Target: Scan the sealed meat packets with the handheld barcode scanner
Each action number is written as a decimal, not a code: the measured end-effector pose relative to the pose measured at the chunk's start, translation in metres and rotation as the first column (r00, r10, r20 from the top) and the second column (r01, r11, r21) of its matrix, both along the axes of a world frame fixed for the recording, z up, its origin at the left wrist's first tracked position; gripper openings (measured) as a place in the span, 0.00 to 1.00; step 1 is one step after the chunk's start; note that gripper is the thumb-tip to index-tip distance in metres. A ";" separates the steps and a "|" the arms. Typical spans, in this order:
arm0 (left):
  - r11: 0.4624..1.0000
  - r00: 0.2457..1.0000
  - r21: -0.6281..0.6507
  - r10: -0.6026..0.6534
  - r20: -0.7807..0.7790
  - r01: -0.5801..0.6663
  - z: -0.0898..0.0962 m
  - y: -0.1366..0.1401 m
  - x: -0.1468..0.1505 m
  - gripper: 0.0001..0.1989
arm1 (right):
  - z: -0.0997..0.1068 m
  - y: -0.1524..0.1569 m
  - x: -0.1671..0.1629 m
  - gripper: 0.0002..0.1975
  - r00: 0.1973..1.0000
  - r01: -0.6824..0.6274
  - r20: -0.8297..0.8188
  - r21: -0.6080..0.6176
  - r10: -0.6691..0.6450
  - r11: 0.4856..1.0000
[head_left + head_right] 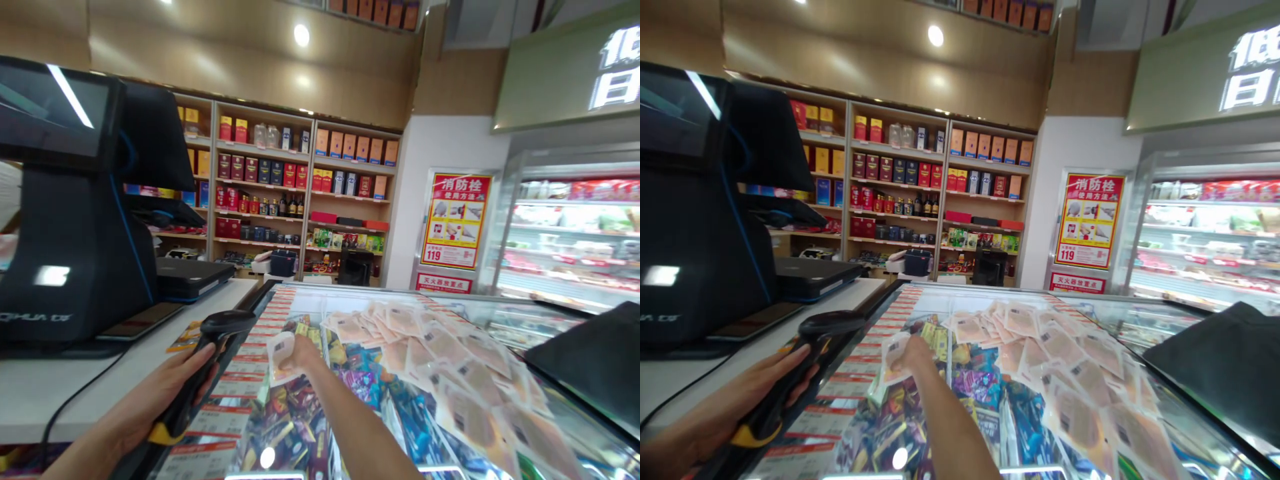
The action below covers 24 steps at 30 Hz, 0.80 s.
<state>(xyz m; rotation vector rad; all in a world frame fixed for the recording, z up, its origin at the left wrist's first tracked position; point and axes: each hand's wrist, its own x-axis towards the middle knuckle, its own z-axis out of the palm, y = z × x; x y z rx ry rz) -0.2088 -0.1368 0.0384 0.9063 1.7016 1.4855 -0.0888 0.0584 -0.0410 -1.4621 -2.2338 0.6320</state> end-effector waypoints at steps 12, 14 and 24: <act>0.898 0.897 0.111 -0.435 0.078 0.425 -0.010 0.045 0.073 0.18 | -0.015 0.055 0.127 0.16 0.688 0.330 -0.719 0.183 -0.104 0.926; 0.880 0.881 0.105 -0.470 0.053 0.463 -0.010 0.054 0.087 0.17 | -0.014 0.055 0.135 0.16 0.695 0.349 -0.709 0.187 -0.119 0.919; 0.900 0.897 0.093 -0.433 0.090 0.425 -0.017 0.085 0.115 0.16 | -0.015 0.068 0.143 0.20 0.747 0.452 -0.614 0.186 -0.255 0.872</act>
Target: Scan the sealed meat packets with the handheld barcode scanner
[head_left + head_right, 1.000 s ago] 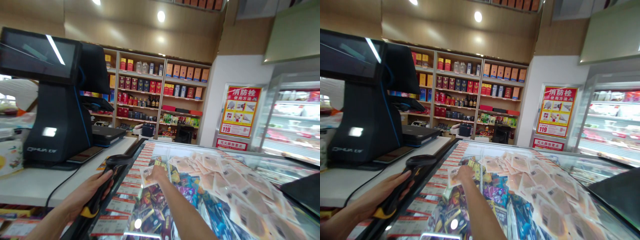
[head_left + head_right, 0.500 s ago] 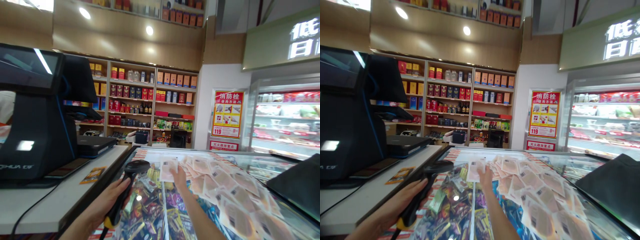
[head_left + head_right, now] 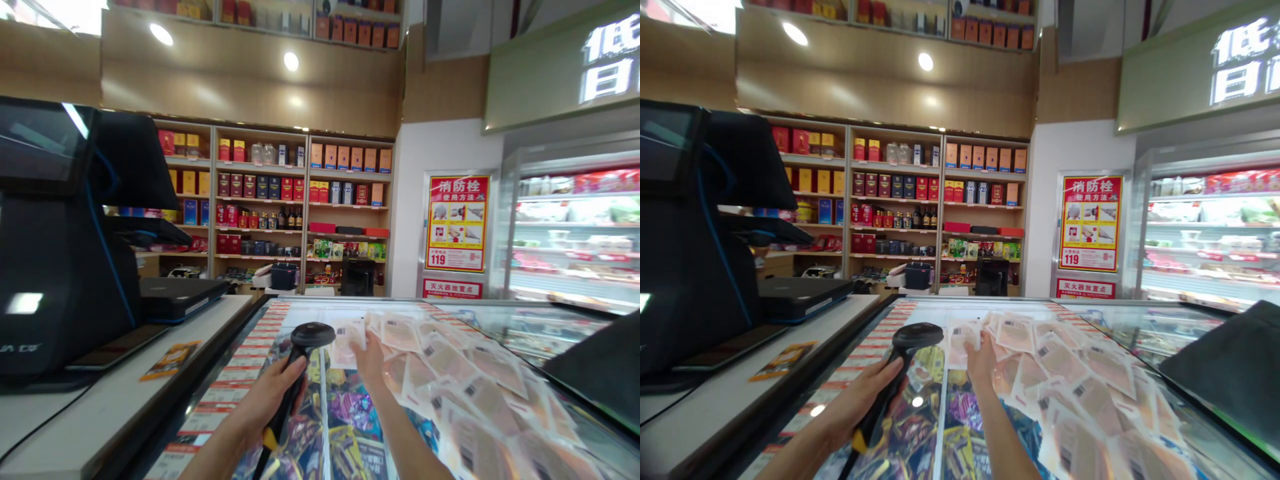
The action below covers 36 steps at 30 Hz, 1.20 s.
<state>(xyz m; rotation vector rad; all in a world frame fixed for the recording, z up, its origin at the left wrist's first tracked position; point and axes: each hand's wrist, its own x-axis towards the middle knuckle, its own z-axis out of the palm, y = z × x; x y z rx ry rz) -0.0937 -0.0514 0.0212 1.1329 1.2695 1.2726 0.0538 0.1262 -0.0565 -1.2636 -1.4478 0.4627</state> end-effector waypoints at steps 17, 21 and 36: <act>0.977 0.992 0.182 0.097 0.080 -0.111 -0.023 0.054 0.037 0.14 | 0.027 -0.037 -0.002 0.20 0.932 -0.359 0.048 -0.012 0.359 0.933; 0.969 0.989 0.210 0.114 0.099 -0.132 -0.031 0.068 0.065 0.13 | 0.042 -0.071 0.001 0.24 0.740 -0.621 -0.391 -0.086 0.547 0.779; 0.895 0.632 0.109 0.386 -0.672 -0.432 -0.064 0.136 0.046 0.29 | 0.050 -0.061 0.042 0.16 0.680 -0.417 -0.711 -0.174 0.179 0.892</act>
